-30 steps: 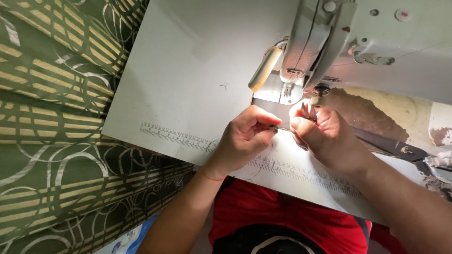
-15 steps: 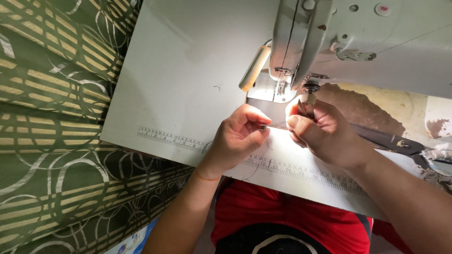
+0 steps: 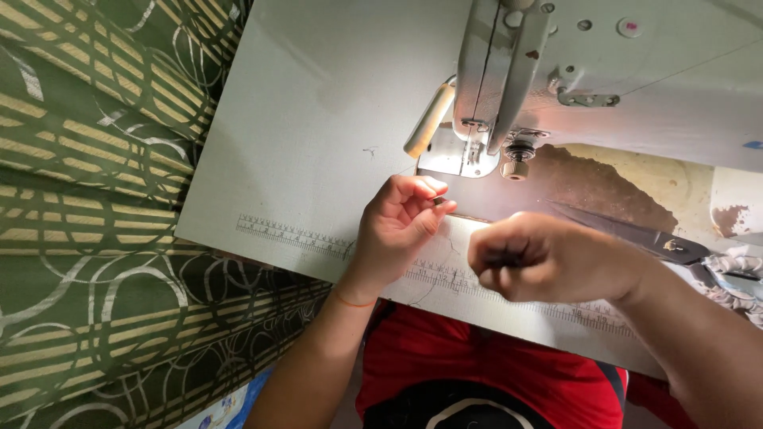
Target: Threading an industrial sewing machine and trimming thread with snips.
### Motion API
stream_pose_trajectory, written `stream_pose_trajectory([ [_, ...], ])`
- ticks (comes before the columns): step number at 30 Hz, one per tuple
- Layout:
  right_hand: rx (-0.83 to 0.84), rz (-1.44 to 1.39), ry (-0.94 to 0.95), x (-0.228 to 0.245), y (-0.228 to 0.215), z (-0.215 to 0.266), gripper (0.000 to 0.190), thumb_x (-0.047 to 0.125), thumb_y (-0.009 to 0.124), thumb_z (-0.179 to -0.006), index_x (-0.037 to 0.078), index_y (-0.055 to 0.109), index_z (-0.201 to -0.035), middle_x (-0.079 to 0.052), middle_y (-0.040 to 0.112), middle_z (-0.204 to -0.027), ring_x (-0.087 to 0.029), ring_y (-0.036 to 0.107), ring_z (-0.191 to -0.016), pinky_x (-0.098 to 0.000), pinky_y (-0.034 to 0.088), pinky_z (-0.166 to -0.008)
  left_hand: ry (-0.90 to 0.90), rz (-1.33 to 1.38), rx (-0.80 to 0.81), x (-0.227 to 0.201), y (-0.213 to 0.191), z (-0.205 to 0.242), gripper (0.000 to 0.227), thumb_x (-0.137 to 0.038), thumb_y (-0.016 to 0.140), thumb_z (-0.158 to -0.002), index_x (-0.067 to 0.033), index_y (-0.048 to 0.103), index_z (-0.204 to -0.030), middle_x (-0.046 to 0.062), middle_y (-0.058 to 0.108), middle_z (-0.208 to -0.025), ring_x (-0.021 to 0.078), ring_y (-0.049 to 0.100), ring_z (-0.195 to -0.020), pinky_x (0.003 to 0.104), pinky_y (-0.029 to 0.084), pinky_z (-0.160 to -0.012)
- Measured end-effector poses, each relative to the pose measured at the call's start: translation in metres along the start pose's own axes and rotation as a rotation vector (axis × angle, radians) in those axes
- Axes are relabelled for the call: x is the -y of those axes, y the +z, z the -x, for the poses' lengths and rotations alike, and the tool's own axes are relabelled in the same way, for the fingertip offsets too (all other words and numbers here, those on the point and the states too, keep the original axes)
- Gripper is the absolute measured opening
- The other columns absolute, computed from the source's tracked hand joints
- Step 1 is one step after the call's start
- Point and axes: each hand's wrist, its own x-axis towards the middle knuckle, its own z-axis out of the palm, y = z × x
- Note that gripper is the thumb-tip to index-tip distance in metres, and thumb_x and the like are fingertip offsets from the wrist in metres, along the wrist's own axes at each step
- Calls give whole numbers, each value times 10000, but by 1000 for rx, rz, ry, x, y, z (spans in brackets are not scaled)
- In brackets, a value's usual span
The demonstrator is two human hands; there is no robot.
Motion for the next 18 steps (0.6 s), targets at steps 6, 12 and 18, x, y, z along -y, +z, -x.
stream_pose_trajectory([
  [6,-250,829,25,0,15,-3,233,229,796,-713,234,684,-918,-32,733,-702,-325,750,-695,-464,570,-568,47,44,17,11,-4,0,166,58,693,-935,-4,559,-1011,170,637,-1064,224,737,-931,326,628,-861],
  [12,-471,764,168,18,12,-8,298,418,694,-836,255,724,-1083,-78,629,-577,-306,685,-568,-452,571,-604,30,43,48,9,-11,-2,166,15,689,-960,4,569,-1074,176,667,-1059,211,739,-923,336,639,-842],
  [18,-767,522,86,3,22,-16,197,318,702,-928,123,732,-932,13,556,-519,-123,553,-486,-248,437,-483,50,9,37,11,-8,-1,167,43,701,-947,-7,602,-1073,171,686,-1069,215,737,-957,360,630,-900],
])
